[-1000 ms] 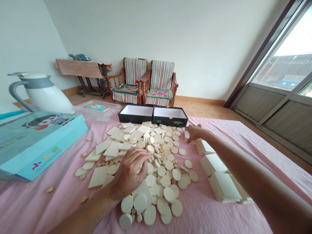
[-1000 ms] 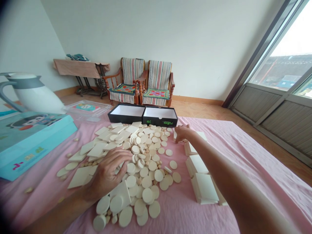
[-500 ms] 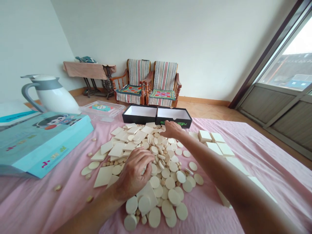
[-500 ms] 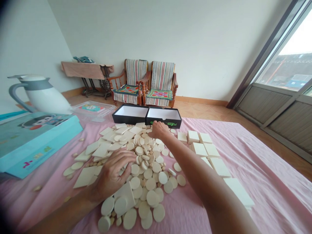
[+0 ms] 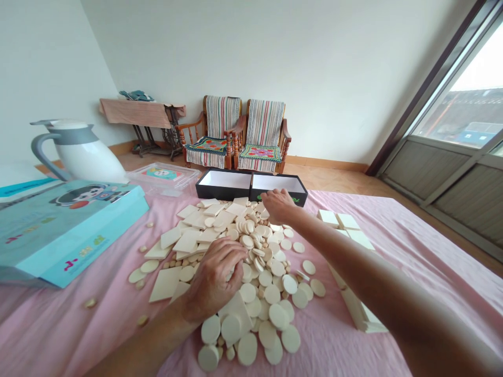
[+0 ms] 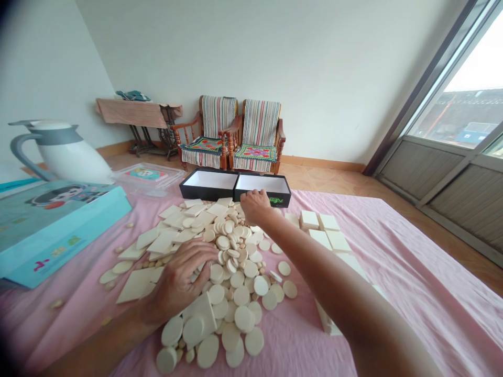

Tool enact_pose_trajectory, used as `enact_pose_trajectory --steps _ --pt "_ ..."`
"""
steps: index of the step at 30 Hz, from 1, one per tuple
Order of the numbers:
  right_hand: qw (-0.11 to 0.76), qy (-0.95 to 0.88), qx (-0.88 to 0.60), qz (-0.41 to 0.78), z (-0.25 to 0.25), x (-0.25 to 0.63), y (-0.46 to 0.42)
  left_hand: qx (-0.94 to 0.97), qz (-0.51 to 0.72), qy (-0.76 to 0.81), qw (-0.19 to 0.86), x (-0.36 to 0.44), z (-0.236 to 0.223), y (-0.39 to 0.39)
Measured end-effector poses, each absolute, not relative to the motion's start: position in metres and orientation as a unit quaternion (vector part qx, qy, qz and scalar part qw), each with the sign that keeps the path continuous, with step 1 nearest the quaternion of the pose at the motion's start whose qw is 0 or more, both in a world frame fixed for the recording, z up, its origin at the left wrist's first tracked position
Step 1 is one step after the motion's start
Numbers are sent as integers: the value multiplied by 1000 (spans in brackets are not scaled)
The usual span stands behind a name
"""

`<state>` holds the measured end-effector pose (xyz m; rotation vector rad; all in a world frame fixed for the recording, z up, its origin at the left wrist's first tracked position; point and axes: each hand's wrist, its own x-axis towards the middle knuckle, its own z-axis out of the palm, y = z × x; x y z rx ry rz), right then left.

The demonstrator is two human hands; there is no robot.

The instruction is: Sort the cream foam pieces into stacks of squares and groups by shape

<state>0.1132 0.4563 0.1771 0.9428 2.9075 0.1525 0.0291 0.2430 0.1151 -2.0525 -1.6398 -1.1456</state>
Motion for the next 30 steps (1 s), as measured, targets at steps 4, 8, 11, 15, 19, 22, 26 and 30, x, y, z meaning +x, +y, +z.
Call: enact_pose_trajectory --steps 4,8,11,15,19,22,26,30 --pt "47 936 344 58 192 153 489 -707 -398 -568 139 28 113 244" --pt "83 917 389 20 191 196 527 -707 -400 -565 145 28 114 245" --pt "110 909 403 -2 181 214 542 -707 -402 -562 148 28 115 245" --pt "138 905 401 -18 166 218 547 -711 -397 -562 146 28 115 245" --pt "154 906 392 -28 156 215 547 -712 -393 -564 145 27 113 245" --pt "155 906 392 -31 154 215 548 -712 -393 -564 144 27 112 245" --pt "157 906 393 -31 151 216 549 -712 -392 -565 141 27 113 244" --pt "145 910 387 -24 150 219 547 -713 -393 -564 138 27 114 244"
